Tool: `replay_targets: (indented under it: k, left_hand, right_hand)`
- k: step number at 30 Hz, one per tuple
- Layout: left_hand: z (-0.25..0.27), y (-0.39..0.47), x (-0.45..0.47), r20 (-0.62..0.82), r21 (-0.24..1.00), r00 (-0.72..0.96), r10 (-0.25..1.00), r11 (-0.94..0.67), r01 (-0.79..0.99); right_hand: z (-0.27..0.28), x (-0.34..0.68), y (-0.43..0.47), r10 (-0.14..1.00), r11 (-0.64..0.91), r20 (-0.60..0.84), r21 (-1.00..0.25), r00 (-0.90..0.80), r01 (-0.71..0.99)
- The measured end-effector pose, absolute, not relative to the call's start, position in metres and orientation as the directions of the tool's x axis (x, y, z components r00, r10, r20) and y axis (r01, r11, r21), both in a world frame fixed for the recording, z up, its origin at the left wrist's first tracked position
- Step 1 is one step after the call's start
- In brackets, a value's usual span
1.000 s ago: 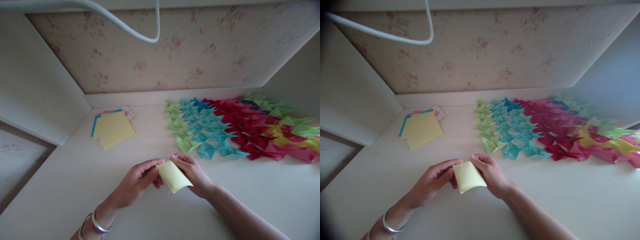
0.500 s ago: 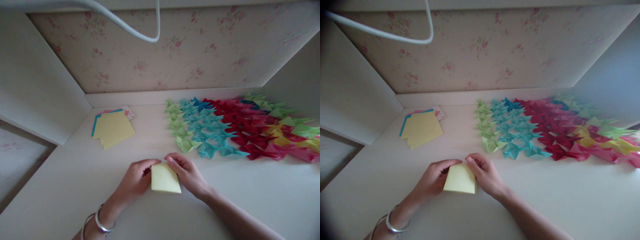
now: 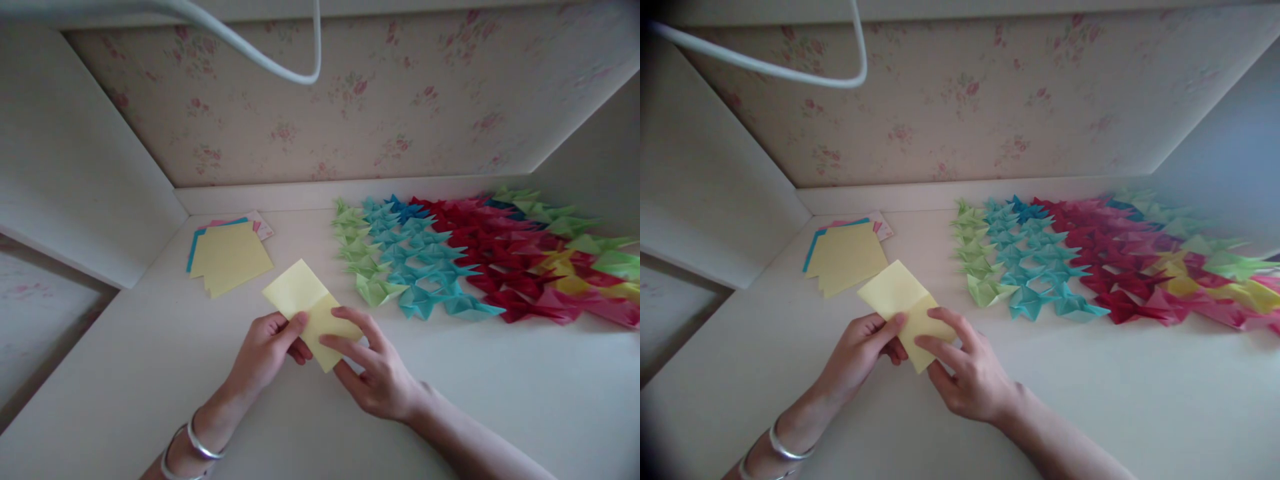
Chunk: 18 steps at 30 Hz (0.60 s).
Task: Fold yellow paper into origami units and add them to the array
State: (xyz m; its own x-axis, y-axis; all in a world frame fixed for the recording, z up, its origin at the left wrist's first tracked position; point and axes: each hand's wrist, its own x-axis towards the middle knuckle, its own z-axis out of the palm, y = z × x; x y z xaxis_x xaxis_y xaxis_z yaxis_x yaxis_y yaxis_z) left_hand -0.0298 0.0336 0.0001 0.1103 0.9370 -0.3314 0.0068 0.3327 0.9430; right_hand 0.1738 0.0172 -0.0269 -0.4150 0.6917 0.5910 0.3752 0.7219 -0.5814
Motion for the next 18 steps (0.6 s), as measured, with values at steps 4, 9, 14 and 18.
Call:
replay_targets:
  k: [4,9,14,18]
  left_hand:
    - [-0.003,0.032,-0.031,-0.346,0.929,0.211,0.914,0.366,-0.06]
    - [0.0,0.03,-0.031,-0.335,0.929,0.286,0.898,0.365,-0.059]
    - [0.001,0.029,-0.029,-0.349,0.928,0.297,0.889,0.372,-0.024]
    - [0.0,0.03,-0.029,-0.364,0.928,0.299,0.882,0.372,0.035]
  right_hand:
    - [-0.027,0.174,0.019,0.691,0.722,0.631,-0.584,-0.353,0.37]
    - [-0.024,0.174,0.022,0.823,0.569,0.534,-0.766,-0.196,0.3]
    - [-0.025,0.173,0.026,0.939,0.343,0.341,-0.922,-0.045,0.181]
    - [-0.023,0.171,0.028,0.951,0.31,0.307,-0.937,-0.04,0.163]
